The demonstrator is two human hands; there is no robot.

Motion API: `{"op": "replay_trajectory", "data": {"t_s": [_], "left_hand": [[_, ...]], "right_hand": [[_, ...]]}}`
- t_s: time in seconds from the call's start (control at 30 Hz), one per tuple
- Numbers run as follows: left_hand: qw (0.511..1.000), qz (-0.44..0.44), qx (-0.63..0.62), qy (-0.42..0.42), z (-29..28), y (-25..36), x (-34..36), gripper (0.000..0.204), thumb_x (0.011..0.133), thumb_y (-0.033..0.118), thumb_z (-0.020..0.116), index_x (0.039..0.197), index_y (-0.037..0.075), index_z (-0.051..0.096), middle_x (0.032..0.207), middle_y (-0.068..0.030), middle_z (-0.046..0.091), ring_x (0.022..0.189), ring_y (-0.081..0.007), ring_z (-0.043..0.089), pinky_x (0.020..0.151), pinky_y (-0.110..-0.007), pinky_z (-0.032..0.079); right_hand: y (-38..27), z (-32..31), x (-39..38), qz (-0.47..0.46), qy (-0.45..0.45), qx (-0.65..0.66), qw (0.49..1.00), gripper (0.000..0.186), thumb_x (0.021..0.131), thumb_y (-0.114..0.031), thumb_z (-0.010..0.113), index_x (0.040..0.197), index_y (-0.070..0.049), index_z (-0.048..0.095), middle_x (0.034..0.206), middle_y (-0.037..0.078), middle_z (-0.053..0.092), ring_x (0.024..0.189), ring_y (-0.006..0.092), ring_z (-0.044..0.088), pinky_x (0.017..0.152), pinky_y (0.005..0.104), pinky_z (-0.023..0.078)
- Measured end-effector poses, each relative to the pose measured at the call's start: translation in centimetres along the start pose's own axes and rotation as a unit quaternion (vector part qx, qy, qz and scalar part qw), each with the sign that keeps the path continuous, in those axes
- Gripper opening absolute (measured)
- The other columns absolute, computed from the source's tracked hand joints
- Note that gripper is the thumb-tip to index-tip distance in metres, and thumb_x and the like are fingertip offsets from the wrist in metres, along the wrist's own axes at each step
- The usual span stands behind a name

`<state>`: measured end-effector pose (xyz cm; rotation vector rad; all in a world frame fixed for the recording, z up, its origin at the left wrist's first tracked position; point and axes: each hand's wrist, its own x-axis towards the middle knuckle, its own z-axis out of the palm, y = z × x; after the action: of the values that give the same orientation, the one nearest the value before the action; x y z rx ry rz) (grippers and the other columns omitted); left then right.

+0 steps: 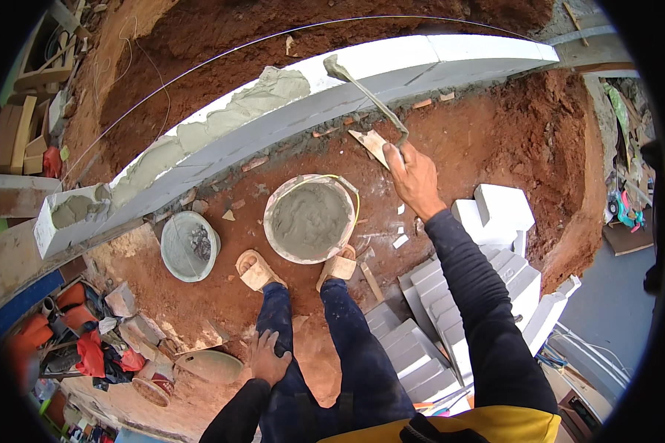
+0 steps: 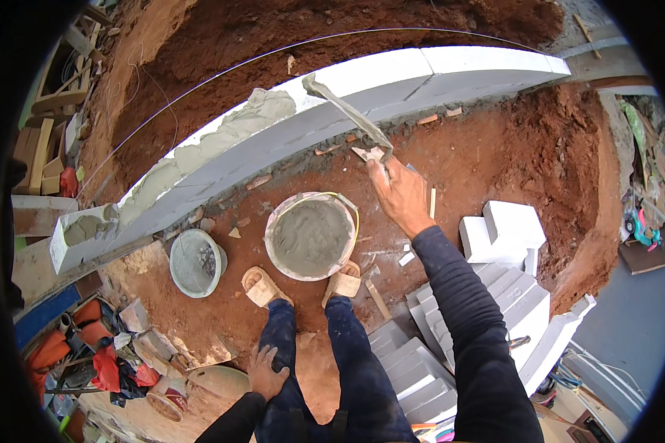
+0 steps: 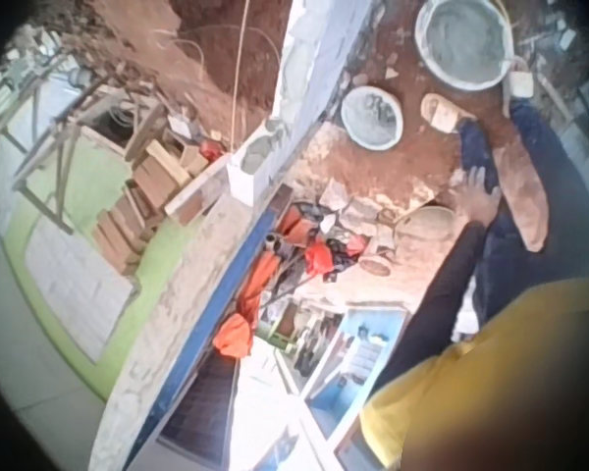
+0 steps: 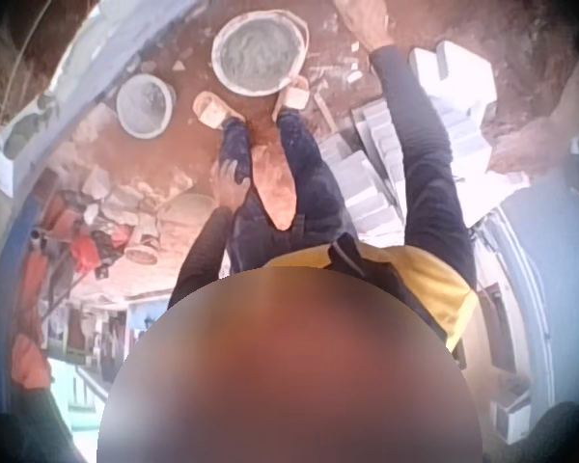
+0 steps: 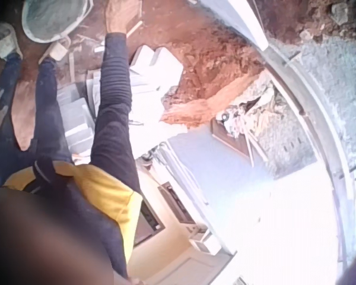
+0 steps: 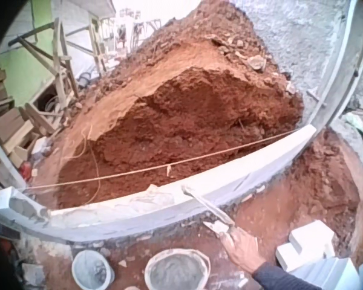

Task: The person applies cement mortar to a low wall using a trowel, then places white blocks on top and taps them into position with a hammer. The person repeats this process along the wall, aligning each block and smoothing the mortar.

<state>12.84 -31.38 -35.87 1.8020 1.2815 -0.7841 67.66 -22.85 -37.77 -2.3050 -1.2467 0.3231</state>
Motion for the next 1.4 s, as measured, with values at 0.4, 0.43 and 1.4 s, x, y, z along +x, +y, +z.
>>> {"op": "replay_trajectory", "data": {"t_s": [0.4, 0.43, 1.4], "left_hand": [[0.999, -0.007, -0.047, 0.025, -0.5, 0.5, -0.3, 0.074, 0.084, 0.037, 0.079, 0.151, 0.01, 0.061, 0.166, -0.0157, 0.048, 0.16, -0.0393, 0.029, 0.131, -0.053, 0.025], [0.998, -0.018, -0.051, 0.019, -0.9, 0.7, -0.5, 0.074, 0.084, 0.037, 0.079, 0.151, 0.01, 0.061, 0.166, -0.0157, 0.048, 0.16, -0.039, 0.029, 0.131, -0.053, 0.025], [0.975, 0.056, -0.217, 0.0, -11.1, -4.1, 6.7, 0.071, 0.086, 0.027, 0.074, 0.152, 0.009, 0.058, 0.163, -0.0172, 0.05, 0.158, -0.0406, 0.033, 0.131, -0.049, 0.027]], "right_hand": [[-2.1, -1.0, -2.8, 0.009, -0.081, -0.009, 0.997, 0.044, 0.107, -0.047, 0.061, 0.11, -0.003, 0.062, 0.091, 0.024, 0.074, 0.083, 0.0462, 0.072, 0.074, 0.0542, 0.057], [-3.1, -2.5, -1.7, 0.032, -0.105, -0.028, 0.994, 0.046, 0.107, -0.048, 0.061, 0.11, -0.003, 0.062, 0.088, 0.025, 0.073, 0.082, 0.0467, 0.072, 0.073, 0.0549, 0.057], [-36.9, -0.9, 30.3, -0.124, -0.482, -0.545, 0.674, 0.043, 0.089, -0.018, 0.061, 0.124, 0.001, 0.077, 0.127, 0.021, 0.077, 0.123, 0.0383, 0.073, 0.097, 0.0473, 0.057]]}}
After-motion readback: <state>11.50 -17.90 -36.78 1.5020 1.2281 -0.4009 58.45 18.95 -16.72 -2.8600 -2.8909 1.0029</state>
